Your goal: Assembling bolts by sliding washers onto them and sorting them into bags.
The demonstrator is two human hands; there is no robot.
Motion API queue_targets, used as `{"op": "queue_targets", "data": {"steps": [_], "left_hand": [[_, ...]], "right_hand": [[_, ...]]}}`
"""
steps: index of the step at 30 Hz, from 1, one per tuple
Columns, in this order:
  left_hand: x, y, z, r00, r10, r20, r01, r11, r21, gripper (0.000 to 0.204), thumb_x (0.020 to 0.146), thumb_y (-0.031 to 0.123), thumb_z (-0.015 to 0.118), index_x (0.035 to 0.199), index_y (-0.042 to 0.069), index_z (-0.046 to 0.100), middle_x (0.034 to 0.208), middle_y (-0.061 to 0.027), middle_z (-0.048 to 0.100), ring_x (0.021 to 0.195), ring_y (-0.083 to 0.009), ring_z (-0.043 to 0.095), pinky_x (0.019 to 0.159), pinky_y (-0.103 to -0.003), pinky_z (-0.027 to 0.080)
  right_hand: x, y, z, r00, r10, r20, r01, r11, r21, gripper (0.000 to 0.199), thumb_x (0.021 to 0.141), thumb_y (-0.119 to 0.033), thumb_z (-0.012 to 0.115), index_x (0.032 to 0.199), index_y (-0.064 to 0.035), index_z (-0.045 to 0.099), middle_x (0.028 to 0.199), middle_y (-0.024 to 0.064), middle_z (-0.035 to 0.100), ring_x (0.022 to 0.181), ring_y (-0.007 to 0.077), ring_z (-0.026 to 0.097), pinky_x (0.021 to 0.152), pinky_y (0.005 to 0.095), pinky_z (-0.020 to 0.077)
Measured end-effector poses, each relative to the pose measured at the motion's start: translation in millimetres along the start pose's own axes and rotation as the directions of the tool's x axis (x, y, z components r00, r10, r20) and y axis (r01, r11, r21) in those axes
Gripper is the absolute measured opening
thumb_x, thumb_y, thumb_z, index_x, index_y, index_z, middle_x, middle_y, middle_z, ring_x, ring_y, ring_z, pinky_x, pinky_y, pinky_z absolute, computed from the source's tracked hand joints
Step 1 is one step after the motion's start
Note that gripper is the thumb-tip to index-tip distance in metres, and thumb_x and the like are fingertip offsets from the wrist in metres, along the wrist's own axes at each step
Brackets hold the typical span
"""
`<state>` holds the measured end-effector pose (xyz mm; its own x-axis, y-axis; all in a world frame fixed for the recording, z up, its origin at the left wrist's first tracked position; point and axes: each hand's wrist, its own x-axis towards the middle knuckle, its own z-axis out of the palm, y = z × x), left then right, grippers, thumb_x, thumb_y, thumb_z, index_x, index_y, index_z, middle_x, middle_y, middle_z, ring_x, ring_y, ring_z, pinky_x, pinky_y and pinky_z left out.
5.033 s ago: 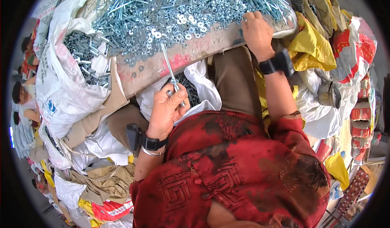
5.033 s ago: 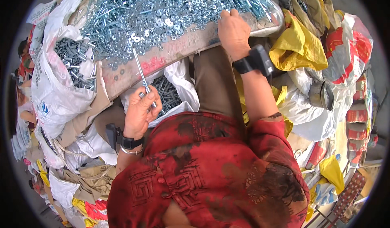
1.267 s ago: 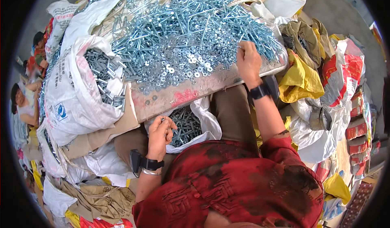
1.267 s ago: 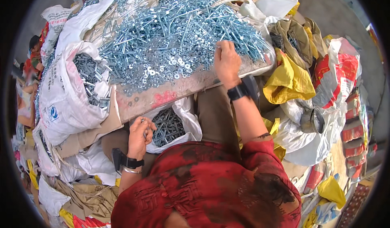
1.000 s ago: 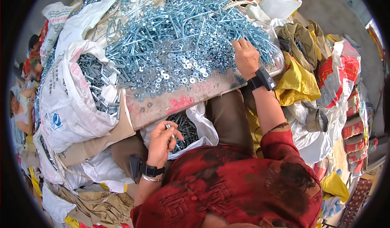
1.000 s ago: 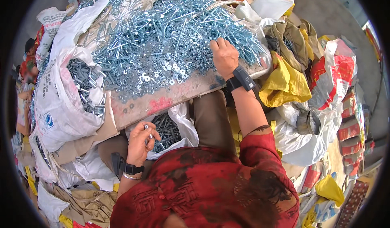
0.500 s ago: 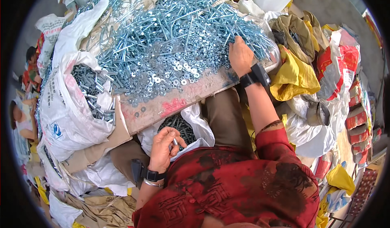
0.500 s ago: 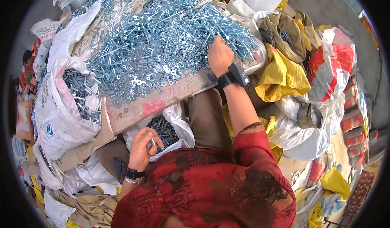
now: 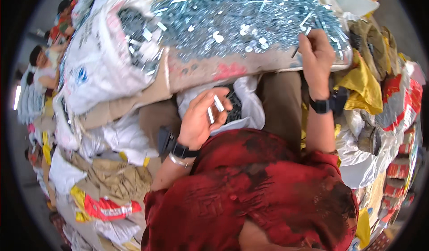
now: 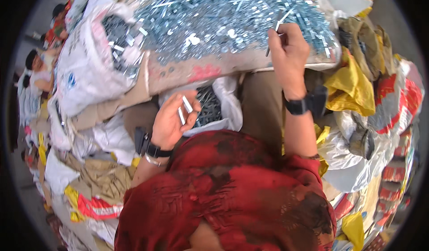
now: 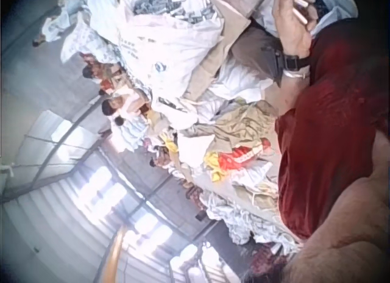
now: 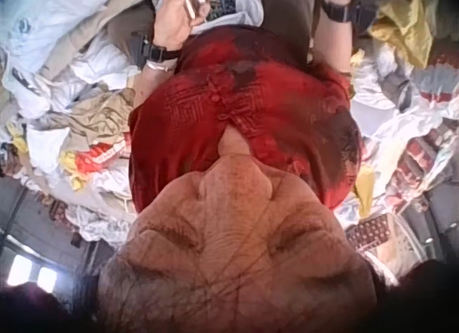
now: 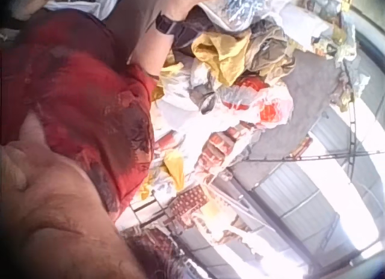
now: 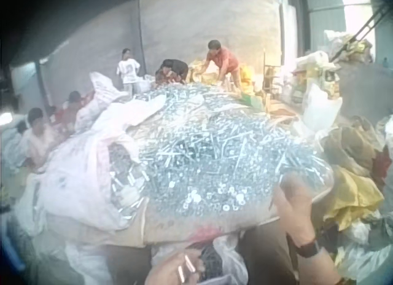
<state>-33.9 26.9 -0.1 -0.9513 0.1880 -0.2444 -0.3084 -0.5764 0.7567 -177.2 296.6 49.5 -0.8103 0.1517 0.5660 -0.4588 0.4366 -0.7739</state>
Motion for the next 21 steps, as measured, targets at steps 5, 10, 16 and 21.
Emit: {"op": "queue_targets", "data": {"steps": [5,10,16,21], "left_hand": [[-9.8,-1.7,0.4,0.997,0.015,0.080,-0.003,0.990,-0.143,0.037,0.105,0.025,0.044,0.128,-0.002,0.056,0.080,-0.0104,0.061,0.053,-0.0113,0.050,0.042,-0.022,0.035],[-25.7,-5.6,7.7,0.990,0.032,0.138,-0.005,0.981,-0.194,0.038,0.105,0.026,0.044,0.126,-0.002,0.056,0.071,-0.0077,0.055,0.046,-0.0096,0.042,0.041,-0.022,0.033],[-34.8,-5.7,13.2,0.967,0.046,0.250,0.026,0.960,-0.279,0.039,0.106,0.028,0.043,0.126,-0.002,0.057,0.061,-0.0027,0.046,0.043,-0.0084,0.034,0.041,-0.022,0.030],[-38.9,-3.7,21.8,0.952,0.025,0.304,0.054,0.967,-0.249,0.039,0.106,0.030,0.044,0.126,0.000,0.058,0.060,-0.0012,0.043,0.043,-0.0077,0.031,0.041,-0.023,0.028]], "right_hand": [[-49.5,-73.1,0.1,0.950,0.099,0.297,-0.239,0.841,0.485,0.011,0.096,-0.007,0.057,0.101,0.0027,0.057,0.083,0.0094,0.068,0.063,0.0122,0.063,0.050,0.0230,0.0456],[-78.7,-83.0,1.2,0.952,0.063,0.300,-0.269,0.642,0.718,0.024,0.102,-0.016,0.052,0.116,0.0040,0.051,0.095,0.0169,0.067,0.063,0.0181,0.066,0.053,0.0274,0.0554],[-90.0,-99.8,2.1,0.974,0.081,0.212,-0.209,0.685,0.698,0.026,0.104,-0.019,0.047,0.121,0.0015,0.047,0.092,0.0163,0.066,0.064,0.0203,0.068,0.053,0.0292,0.0567],[-99.5,-92.3,10.2,0.943,0.107,0.315,-0.312,0.612,0.727,0.022,0.106,-0.018,0.041,0.117,0.0005,0.046,0.091,0.0182,0.065,0.064,0.0225,0.068,0.053,0.0300,0.0571]]}}
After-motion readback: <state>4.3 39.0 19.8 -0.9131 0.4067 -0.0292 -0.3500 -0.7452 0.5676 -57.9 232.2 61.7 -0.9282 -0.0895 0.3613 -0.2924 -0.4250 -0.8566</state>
